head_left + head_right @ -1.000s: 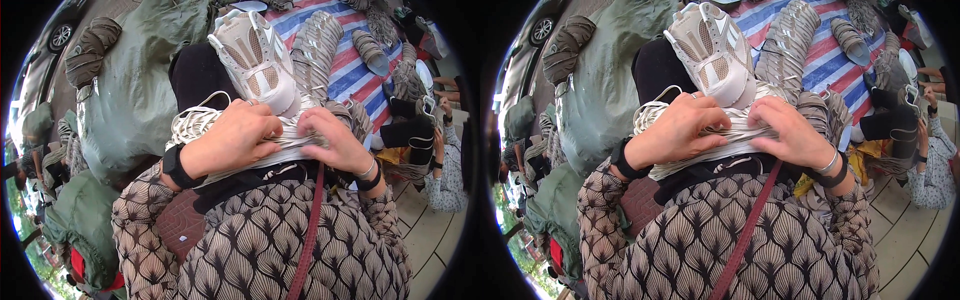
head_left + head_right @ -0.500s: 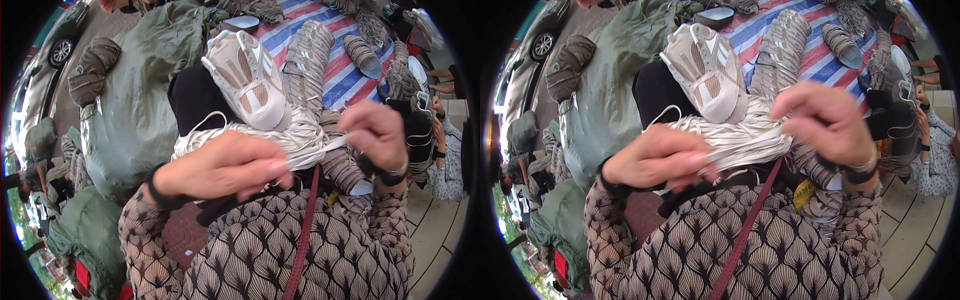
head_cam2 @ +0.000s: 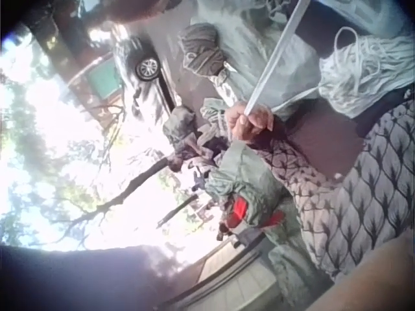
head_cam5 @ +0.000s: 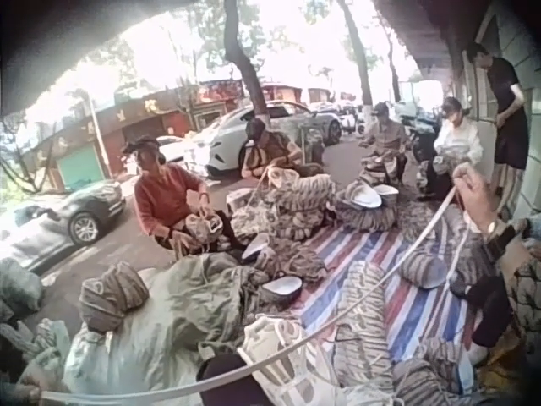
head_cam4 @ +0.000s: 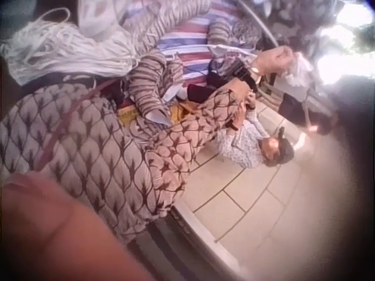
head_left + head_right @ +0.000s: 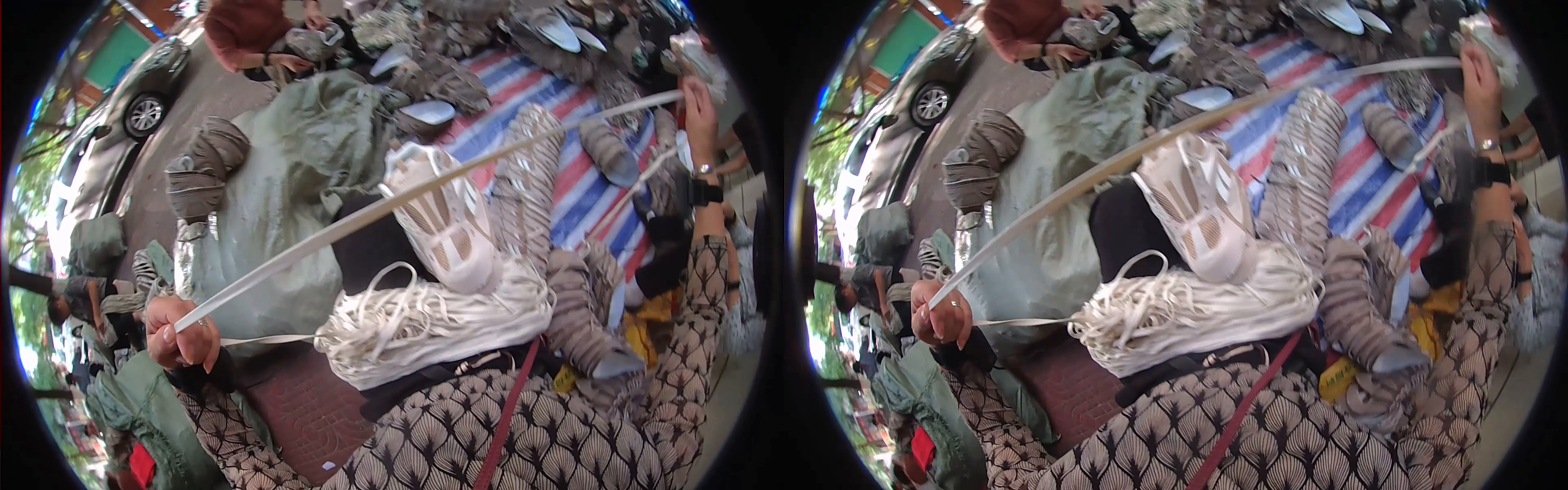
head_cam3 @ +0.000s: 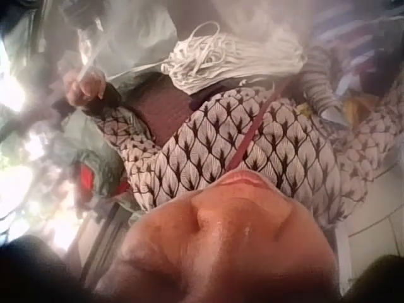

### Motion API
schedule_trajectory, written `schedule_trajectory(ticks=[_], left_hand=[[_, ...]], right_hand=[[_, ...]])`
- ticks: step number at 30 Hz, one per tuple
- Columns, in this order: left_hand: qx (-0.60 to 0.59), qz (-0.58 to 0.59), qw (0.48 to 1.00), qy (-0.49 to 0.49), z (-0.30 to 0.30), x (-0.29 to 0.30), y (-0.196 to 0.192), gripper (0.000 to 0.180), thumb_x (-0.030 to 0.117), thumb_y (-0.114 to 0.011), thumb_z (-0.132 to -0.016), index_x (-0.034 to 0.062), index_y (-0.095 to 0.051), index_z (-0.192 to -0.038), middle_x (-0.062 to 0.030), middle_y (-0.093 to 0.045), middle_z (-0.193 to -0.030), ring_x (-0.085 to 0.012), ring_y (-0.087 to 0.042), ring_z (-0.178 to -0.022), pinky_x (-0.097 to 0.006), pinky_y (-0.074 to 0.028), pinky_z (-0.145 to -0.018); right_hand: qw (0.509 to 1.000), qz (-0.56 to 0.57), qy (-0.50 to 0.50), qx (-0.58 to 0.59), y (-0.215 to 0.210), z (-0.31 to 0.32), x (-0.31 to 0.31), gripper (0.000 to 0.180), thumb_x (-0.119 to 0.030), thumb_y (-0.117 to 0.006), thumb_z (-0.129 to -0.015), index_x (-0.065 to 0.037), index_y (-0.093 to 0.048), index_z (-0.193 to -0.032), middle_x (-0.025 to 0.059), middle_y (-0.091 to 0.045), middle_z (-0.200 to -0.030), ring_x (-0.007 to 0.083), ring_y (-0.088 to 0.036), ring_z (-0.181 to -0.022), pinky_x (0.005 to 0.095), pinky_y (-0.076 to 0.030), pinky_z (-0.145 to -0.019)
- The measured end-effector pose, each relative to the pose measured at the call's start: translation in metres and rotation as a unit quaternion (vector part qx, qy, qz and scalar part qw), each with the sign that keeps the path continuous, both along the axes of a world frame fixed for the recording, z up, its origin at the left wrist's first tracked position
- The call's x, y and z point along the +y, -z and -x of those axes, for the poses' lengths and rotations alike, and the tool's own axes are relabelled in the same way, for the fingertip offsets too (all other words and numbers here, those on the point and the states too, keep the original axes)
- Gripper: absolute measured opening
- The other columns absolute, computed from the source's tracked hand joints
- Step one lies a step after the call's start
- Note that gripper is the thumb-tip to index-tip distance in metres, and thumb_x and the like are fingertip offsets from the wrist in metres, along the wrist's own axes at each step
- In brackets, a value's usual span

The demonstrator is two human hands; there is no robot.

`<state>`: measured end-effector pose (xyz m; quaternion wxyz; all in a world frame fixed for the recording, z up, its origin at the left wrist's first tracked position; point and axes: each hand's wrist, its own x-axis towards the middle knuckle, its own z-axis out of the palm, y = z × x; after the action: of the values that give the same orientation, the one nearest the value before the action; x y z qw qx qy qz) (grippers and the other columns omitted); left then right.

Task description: The recorder is lacing a new sneaker as part of a manufacturing or assembly process.

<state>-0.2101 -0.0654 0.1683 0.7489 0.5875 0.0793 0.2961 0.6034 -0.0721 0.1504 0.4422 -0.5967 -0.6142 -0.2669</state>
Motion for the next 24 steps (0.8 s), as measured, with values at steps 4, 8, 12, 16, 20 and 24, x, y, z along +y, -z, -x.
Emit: schedule_trajectory(ticks=[4, 8, 12, 16, 20, 24], left_hand=[[-0.020, -0.001, 0.997, -0.071, 0.029, 0.010, 0.018, 0.030, 0.015, -0.047, -0.097, -0.0007, -0.055, -0.073, -0.0019, -0.046, -0.048, -0.0114, -0.036, -0.032, -0.030, -0.044, -0.035], [0.323, 0.110, 0.931, -0.133, -0.042, 0.003, 0.006, 0.025, 0.022, -0.052, -0.100, 0.0006, -0.063, -0.095, 0.0043, -0.045, -0.059, -0.0050, -0.042, -0.047, -0.021, -0.035, -0.042], [0.335, -0.047, 0.939, 0.058, -0.153, 0.007, 0.040, 0.028, 0.026, -0.048, -0.102, 0.0047, -0.064, -0.094, 0.0074, -0.043, -0.061, -0.0023, -0.039, -0.054, -0.021, -0.032, -0.046], [0.323, -0.069, 0.936, 0.118, -0.214, 0.021, 0.051, 0.028, 0.025, -0.046, -0.102, 0.0039, -0.061, -0.091, 0.0058, -0.043, -0.060, -0.0034, -0.042, -0.056, -0.023, -0.037, -0.048], [0.323, 0.002, 0.941, 0.104, -0.180, 0.024, 0.061, 0.027, 0.024, -0.044, -0.102, 0.0050, -0.060, -0.090, 0.0052, -0.044, -0.061, -0.0040, -0.043, -0.056, -0.022, -0.038, -0.049], [0.316, -0.021, 0.945, 0.084, -0.154, 0.026, 0.076, 0.028, 0.025, -0.047, -0.100, 0.0049, -0.062, -0.088, 0.0041, -0.048, -0.063, -0.0067, -0.046, -0.056, -0.024, -0.040, -0.049]], right_hand=[[0.983, 0.107, 0.136, -0.062, 0.016, 0.009, 0.040, 0.022, -0.010, -0.055, -0.094, -0.005, -0.062, -0.114, 0.0054, -0.066, -0.104, 0.0163, -0.062, -0.094, 0.0282, -0.048, -0.084], [0.883, 0.379, 0.271, -0.065, 0.078, 0.044, 0.026, 0.022, -0.006, -0.056, -0.089, -0.005, -0.063, -0.110, 0.0093, -0.066, -0.104, 0.0195, -0.063, -0.095, 0.0312, -0.048, -0.086], [0.789, 0.385, -0.345, 0.332, 0.098, 0.240, 0.035, 0.031, -0.018, -0.053, -0.095, -0.001, -0.059, -0.120, 0.0087, -0.065, -0.107, 0.0172, -0.066, -0.083, 0.0308, -0.051, -0.077], [0.502, 0.588, -0.533, 0.344, 0.070, 0.369, -0.024, 0.021, -0.014, -0.057, -0.094, 0.001, -0.061, -0.108, 0.0051, -0.064, -0.090, 0.0120, -0.062, -0.071, 0.0246, -0.049, -0.069], [0.725, 0.510, -0.401, 0.231, 0.048, 0.331, -0.016, 0.013, -0.008, -0.059, -0.086, 0.002, -0.066, -0.081, 0.0069, -0.058, -0.064, 0.0130, -0.054, -0.059, 0.0273, -0.041, -0.055], [0.805, 0.471, -0.298, 0.201, 0.062, 0.232, -0.028, 0.011, -0.007, -0.056, -0.086, 0.001, -0.061, -0.081, 0.0040, -0.056, -0.072, 0.0115, -0.052, -0.068, 0.0253, -0.039, -0.062]])
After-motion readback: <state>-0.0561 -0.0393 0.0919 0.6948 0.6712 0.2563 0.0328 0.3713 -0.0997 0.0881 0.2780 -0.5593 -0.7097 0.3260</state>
